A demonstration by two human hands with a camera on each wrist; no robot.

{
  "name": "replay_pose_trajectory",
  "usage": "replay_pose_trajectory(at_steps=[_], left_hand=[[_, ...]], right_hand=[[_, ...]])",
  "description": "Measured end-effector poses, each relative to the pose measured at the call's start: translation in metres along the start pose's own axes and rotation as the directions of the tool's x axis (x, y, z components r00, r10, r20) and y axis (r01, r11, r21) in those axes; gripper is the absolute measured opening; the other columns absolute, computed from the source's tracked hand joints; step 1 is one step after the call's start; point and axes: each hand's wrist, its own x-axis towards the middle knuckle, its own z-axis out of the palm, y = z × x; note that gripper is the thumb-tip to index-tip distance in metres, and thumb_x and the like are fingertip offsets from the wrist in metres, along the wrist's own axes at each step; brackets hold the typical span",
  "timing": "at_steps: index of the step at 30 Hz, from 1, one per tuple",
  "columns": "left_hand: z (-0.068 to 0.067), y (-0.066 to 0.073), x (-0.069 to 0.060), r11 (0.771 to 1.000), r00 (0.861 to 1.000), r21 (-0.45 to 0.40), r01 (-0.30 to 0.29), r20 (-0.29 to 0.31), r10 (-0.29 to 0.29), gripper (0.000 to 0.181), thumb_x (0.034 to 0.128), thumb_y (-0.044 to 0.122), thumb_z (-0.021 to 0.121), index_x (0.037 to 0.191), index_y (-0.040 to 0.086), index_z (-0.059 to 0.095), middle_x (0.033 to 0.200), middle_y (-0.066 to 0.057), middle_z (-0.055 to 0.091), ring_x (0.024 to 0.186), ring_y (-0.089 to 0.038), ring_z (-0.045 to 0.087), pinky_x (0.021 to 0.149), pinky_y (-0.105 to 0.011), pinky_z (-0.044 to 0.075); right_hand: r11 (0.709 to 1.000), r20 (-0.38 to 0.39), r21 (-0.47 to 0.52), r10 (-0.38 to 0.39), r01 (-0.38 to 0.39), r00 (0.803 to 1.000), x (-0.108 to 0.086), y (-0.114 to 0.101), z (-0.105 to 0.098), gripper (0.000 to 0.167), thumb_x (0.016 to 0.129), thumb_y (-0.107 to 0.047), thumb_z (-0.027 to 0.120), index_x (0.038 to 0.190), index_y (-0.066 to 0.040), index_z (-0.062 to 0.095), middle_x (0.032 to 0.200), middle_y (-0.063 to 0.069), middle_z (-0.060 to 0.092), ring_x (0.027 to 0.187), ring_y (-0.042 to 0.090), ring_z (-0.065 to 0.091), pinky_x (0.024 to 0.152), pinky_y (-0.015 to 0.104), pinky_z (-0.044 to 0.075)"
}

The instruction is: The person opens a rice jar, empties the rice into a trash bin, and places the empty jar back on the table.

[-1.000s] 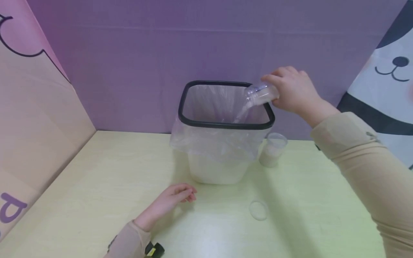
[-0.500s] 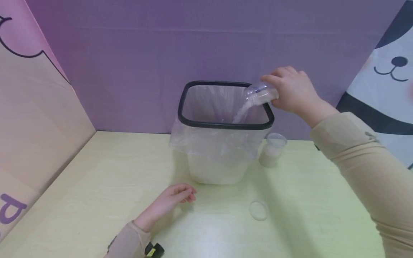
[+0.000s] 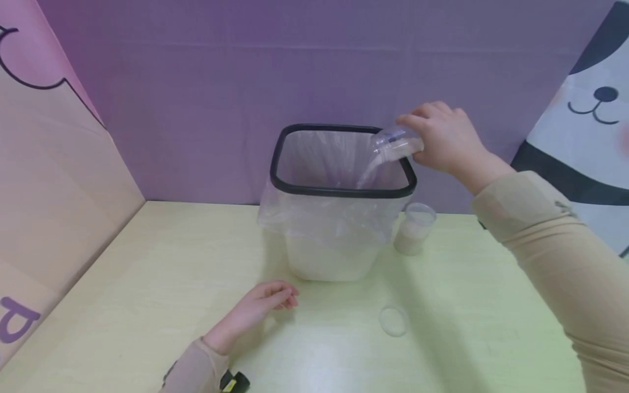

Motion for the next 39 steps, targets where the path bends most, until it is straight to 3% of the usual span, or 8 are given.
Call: replay_pose_trajectory(at_steps=[39], left_hand=[[0.0007,0.0029,-0.0009,1.000,1.000,0.003,0.011,0.006,-0.011,0.035,0.0999,0.017,0.042,0.116,-0.010,0.056,0.101,-0.018,0.065,0.096,-0.020,0.060,0.091,-0.034,0.050]], right_hand=[[0.999,-0.027,-0.021,-0.026,0.025,0.999,-0.0002,0.0009,-0.0045,0.060,0.070,-0.002,0.070,0.128,-0.009,0.055,0.121,0.022,0.054,0.113,0.044,0.044,0.080,0.061,0.040]])
